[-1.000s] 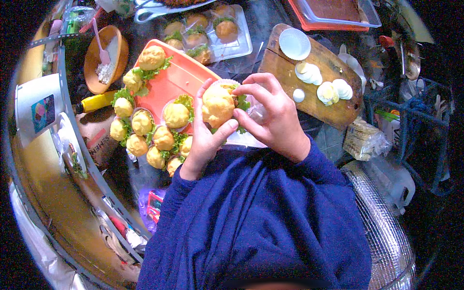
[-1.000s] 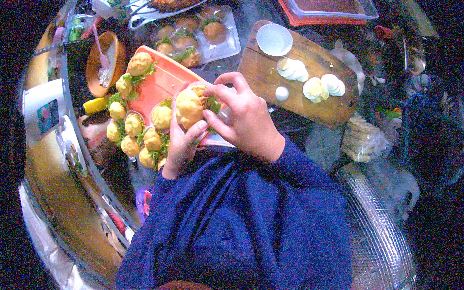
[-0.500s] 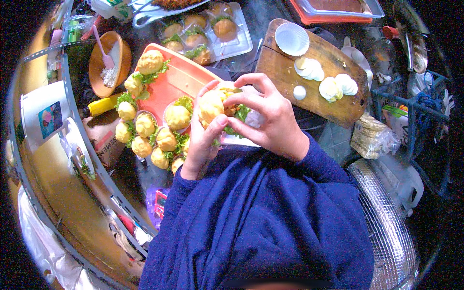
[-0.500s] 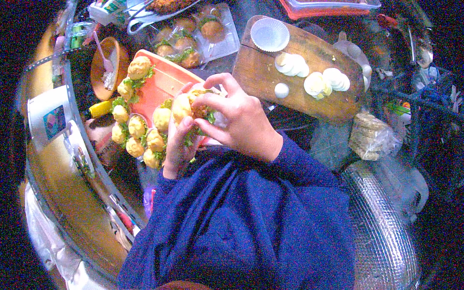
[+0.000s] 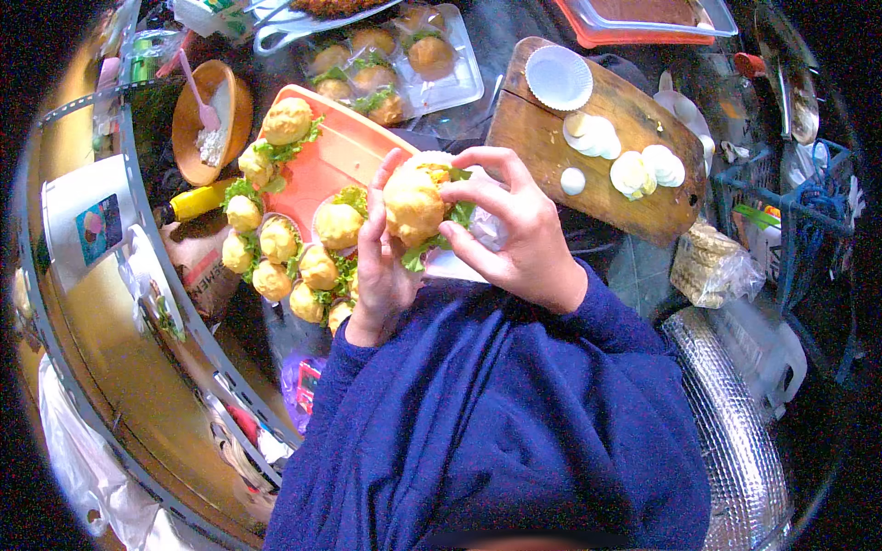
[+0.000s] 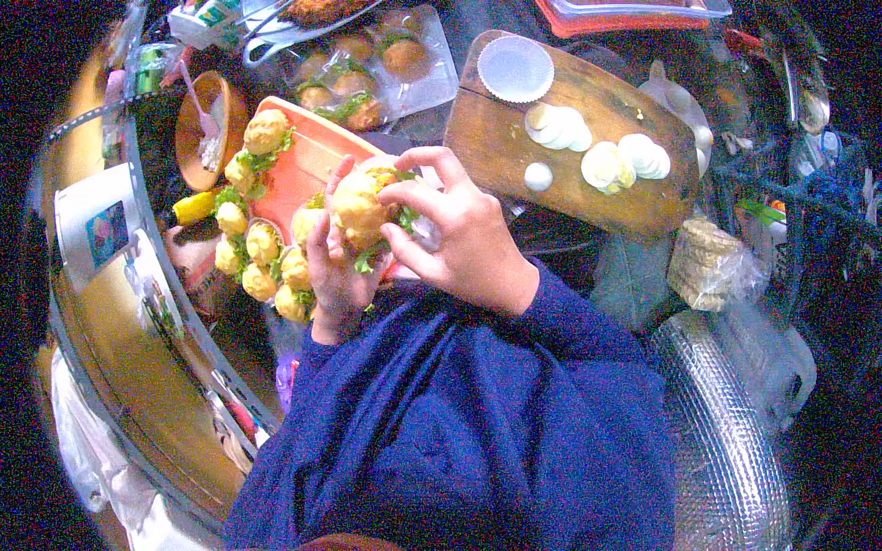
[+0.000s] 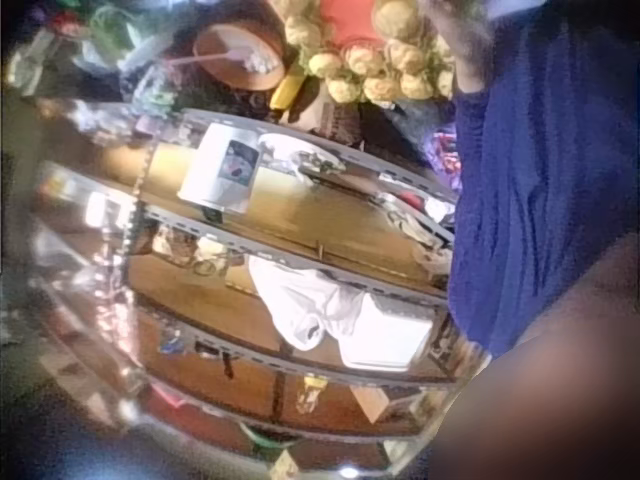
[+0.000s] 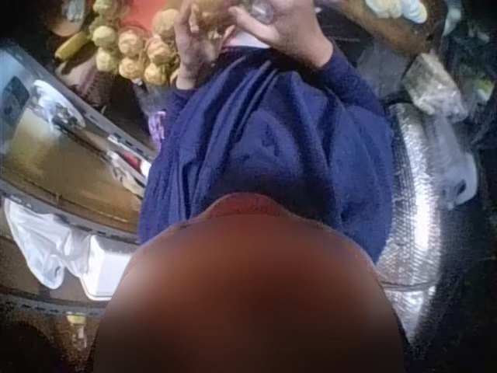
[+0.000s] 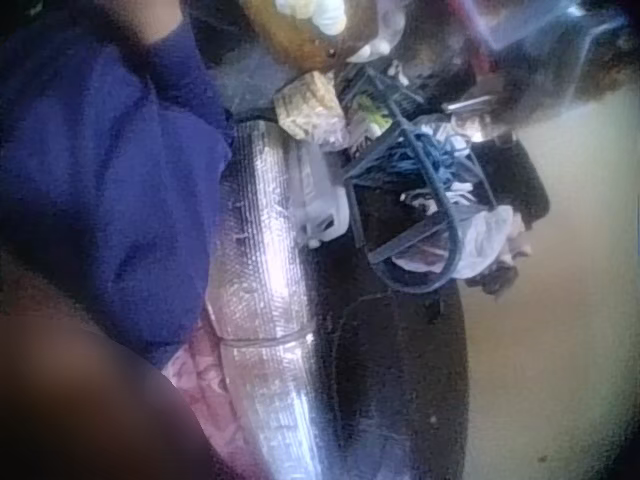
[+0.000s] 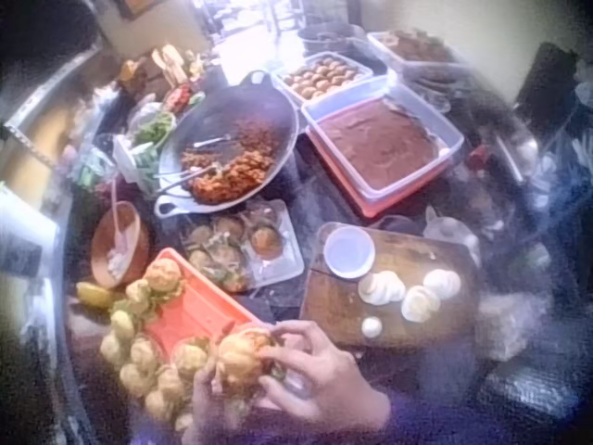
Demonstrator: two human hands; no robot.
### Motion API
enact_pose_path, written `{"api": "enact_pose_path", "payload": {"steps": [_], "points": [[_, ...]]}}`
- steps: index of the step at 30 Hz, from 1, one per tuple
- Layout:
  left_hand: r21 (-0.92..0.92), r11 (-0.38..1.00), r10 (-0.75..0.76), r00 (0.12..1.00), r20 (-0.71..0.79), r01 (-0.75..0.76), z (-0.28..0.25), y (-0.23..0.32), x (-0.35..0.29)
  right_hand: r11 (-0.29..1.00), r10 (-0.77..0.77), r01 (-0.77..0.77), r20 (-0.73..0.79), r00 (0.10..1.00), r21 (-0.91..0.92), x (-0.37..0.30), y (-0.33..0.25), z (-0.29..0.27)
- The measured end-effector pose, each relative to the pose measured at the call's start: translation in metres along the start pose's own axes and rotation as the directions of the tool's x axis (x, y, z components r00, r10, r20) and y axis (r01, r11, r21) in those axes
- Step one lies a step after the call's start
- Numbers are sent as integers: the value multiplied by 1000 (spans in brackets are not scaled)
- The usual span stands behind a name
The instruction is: The person assembles small round pastries by placing lettuce and a filling inside, then arranging them in paper cups on a tray. The person also handles sliced onions and adjusts their sleeve during the process.
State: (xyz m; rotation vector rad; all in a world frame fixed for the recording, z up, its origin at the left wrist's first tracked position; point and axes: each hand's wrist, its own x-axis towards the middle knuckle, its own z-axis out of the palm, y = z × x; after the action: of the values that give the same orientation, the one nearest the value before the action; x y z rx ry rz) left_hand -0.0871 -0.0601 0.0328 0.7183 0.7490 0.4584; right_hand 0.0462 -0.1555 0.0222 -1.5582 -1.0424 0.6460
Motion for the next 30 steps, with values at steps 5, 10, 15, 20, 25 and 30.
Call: {"api": "enact_pose_path", "payload": {"steps": [5,10,15,20,25,30], "points": [[-52,999,-15,1000,9,16,-3,0,1,1000,-12,12,6,1000,28,1,-2,-2],[-105,994,-33,997,69,40,-7,2,-2,999,-40,40,4,999,35,-1,-4,3],[-82,996,-14,996,90,21,-11,3,-4,993,-110,108,-36,993,-56,-1,-3,9],[-102,995,0,994,110,12,-13,1,-3,992,-72,67,-37,997,-103,-3,-5,7],[-117,993,-18,995,96,29,-15,2,-1,998,-10,9,-24,1000,-65,-5,-7,4],[-95,994,-36,994,106,46,-13,2,-3,999,-35,34,-13,999,-27,-6,-5,5]]}}
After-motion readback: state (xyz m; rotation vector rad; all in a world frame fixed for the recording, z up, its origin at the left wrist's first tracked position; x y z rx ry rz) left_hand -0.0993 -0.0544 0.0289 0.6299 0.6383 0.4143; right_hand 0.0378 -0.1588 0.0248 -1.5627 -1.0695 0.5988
